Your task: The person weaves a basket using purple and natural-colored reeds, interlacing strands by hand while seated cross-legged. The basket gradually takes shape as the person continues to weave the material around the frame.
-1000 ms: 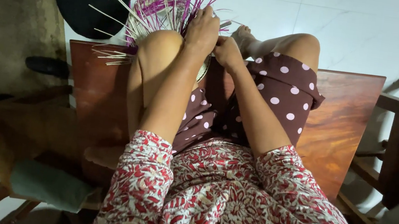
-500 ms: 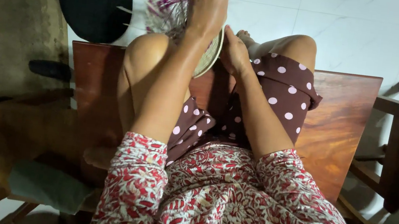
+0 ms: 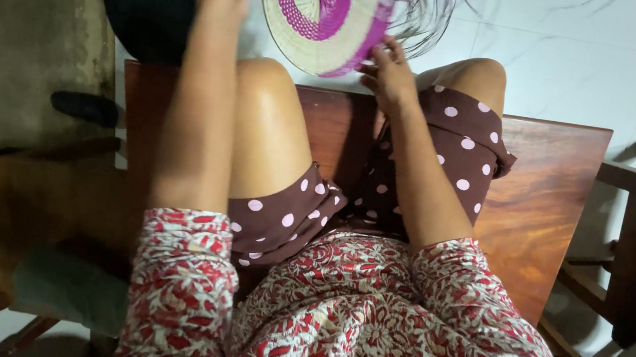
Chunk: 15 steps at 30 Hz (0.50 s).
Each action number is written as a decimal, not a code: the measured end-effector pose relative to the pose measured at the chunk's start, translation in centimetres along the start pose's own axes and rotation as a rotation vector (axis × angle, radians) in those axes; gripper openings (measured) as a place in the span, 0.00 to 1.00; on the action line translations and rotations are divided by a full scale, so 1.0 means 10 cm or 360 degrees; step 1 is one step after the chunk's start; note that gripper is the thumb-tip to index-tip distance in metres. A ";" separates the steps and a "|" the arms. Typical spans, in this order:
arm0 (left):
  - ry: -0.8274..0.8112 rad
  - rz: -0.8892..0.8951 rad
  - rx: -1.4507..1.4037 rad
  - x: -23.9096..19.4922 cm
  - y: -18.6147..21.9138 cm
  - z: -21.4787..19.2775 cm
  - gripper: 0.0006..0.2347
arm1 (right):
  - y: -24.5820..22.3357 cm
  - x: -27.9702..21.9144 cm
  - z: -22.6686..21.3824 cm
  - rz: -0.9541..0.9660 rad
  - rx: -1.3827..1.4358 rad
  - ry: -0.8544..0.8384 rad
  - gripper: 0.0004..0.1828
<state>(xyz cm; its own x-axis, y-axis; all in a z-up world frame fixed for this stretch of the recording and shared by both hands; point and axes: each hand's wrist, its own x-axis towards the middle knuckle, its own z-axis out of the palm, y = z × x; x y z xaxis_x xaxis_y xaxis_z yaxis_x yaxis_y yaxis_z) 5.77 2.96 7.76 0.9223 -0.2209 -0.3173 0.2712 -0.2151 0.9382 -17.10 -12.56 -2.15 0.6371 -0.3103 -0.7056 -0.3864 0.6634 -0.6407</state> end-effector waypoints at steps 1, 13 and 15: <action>0.0022 -0.0118 -0.0202 0.07 -0.25 -0.19 0.06 | -0.03 -0.02 0.00 0.0002 -0.0005 -0.0007 0.18; -0.0339 -0.0902 0.1695 -0.61 -1.16 -1.50 0.40 | -0.09 -0.40 -0.07 -0.0350 -0.1189 -0.0242 0.23; -0.0300 -0.0567 0.1861 -0.52 -1.08 -1.42 0.23 | -0.08 -0.46 -0.03 -0.0273 -0.1232 -0.0196 0.16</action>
<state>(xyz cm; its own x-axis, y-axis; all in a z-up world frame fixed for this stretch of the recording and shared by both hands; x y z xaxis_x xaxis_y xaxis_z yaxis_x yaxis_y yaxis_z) 1.91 19.92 1.21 0.7671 -0.0886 -0.6354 0.0006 -0.9903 0.1388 -19.95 -11.89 1.56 0.7812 -0.2579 -0.5685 -0.6005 -0.0615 -0.7973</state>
